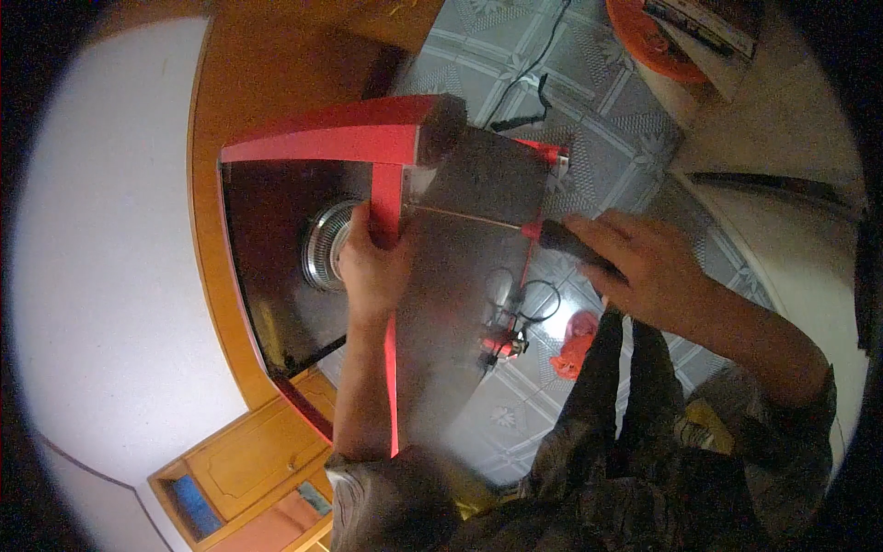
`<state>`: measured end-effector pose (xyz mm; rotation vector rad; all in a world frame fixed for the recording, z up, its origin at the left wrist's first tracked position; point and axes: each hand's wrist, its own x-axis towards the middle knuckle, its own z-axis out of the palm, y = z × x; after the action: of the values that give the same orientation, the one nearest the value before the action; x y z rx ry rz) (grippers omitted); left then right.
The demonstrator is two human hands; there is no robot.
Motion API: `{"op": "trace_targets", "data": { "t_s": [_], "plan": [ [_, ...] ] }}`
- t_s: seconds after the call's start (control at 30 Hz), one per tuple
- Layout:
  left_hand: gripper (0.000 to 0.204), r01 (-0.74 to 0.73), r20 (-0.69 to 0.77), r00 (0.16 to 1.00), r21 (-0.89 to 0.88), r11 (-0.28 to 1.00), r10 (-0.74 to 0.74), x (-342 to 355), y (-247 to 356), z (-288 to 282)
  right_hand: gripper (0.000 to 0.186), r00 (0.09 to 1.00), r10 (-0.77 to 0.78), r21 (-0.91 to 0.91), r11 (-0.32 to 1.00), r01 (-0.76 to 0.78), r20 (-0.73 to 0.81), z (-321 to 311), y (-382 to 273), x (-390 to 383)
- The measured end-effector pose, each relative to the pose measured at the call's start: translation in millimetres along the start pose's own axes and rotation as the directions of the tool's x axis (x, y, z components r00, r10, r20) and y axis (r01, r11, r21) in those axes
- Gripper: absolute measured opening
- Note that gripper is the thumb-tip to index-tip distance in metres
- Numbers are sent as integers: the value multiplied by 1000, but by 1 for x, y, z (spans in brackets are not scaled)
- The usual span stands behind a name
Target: The person uses a screwdriver to remove and replace screws on a red metal appliance frame, then handles a red plastic bag and adjusts internal components by hand.
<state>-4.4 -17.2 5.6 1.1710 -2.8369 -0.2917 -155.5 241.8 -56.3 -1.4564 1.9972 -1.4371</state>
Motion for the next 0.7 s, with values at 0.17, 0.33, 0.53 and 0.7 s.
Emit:
{"op": "trace_targets", "data": {
  "t_s": [0.17, 0.33, 0.53, 0.7],
  "plan": [
    [36, 38, 134, 991, -213, 976, -9, -17, -2, -16, 29, 856, 386, 225, 851, -475, 345, -8, -8, 8],
    [32, 33, 118, 993, -99, 995, -21, -15, -3, -4, 28, 610, 557, 277, 568, -775, 564, -9, -18, 11],
    [33, 57, 135, 990, -155, 986, -36, -15, 0, -11, 27, 408, 626, 402, 161, -902, 665, -17, -26, 5],
    [35, 18, 62, 998, -173, 985, -7, -14, -5, 2, 40, 968, 197, -177, 970, -169, 154, -13, -29, 4]
  ]
}}
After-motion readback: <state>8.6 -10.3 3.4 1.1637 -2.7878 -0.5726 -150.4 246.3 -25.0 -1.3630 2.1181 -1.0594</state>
